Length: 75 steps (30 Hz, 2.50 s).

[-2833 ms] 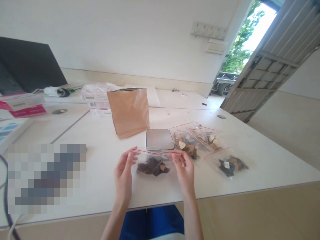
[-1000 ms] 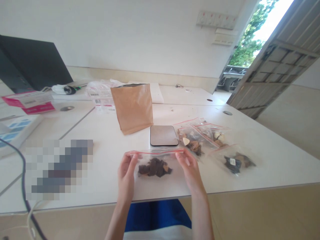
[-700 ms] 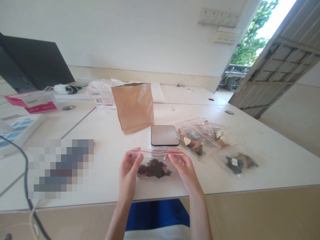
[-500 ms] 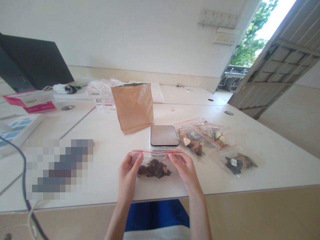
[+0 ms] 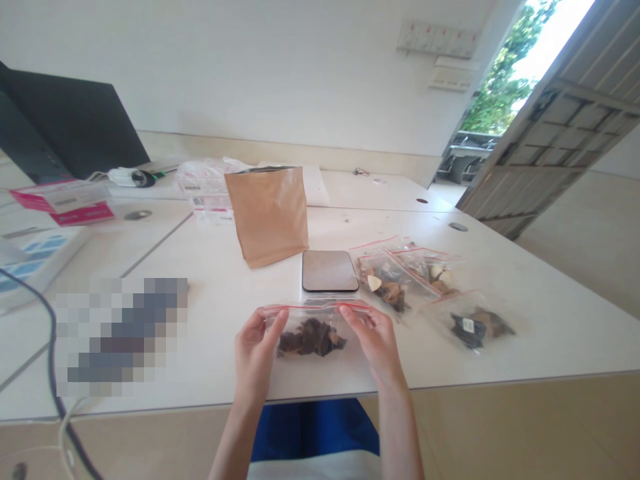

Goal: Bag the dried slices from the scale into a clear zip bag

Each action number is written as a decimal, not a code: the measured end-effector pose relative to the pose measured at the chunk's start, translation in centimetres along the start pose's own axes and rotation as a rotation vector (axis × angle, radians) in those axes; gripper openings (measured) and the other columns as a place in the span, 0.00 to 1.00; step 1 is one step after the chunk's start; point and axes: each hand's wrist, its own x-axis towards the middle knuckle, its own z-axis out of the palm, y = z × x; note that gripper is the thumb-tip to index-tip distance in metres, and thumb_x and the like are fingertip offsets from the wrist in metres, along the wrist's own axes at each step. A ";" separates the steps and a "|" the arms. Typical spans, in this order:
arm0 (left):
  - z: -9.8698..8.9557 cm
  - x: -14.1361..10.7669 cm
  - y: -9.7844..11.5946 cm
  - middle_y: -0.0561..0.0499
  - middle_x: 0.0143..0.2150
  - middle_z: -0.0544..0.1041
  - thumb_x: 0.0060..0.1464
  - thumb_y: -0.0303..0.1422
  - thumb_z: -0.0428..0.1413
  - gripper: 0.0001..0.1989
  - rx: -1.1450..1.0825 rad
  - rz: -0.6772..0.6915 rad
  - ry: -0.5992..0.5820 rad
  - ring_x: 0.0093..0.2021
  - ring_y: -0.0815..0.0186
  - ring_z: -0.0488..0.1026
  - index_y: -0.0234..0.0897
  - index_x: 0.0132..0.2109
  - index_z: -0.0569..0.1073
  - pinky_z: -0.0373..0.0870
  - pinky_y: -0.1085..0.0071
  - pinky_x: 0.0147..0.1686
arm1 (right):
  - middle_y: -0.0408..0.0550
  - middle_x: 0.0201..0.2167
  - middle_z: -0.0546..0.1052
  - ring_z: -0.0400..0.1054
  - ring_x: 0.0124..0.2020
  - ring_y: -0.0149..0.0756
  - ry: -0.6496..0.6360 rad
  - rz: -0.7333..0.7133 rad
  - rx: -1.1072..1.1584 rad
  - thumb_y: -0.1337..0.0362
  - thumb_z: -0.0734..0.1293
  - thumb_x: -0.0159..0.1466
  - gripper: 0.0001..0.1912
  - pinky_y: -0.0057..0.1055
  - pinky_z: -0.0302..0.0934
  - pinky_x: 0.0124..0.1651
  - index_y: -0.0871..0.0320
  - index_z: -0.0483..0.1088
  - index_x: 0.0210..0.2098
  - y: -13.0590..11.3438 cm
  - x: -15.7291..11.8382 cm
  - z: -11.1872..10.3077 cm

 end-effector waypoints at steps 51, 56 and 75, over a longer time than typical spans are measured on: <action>0.1 0.1 0.1 0.49 0.34 0.77 0.45 0.40 0.63 0.11 -0.027 0.101 0.044 0.38 0.64 0.73 0.36 0.31 0.79 0.68 0.72 0.38 | 0.46 0.33 0.79 0.72 0.38 0.39 0.004 -0.187 -0.138 0.59 0.69 0.59 0.07 0.37 0.64 0.46 0.54 0.78 0.31 0.0 0.0 -0.1; 0.2 0.0 0.2 0.51 0.30 0.77 0.46 0.41 0.62 0.12 -0.080 0.043 0.047 0.33 0.67 0.73 0.36 0.31 0.78 0.68 0.75 0.33 | 0.45 0.39 0.79 0.71 0.44 0.39 -0.072 -0.118 -0.085 0.56 0.67 0.61 0.10 0.35 0.61 0.49 0.52 0.77 0.37 0.3 0.1 -0.4; 0.1 -0.1 0.0 0.47 0.30 0.79 0.43 0.44 0.63 0.16 -0.053 -0.015 0.053 0.33 0.63 0.75 0.34 0.31 0.78 0.71 0.72 0.31 | 0.43 0.29 0.74 0.68 0.35 0.35 0.079 -0.248 -0.042 0.59 0.68 0.59 0.06 0.31 0.61 0.42 0.54 0.72 0.30 0.2 -0.2 0.4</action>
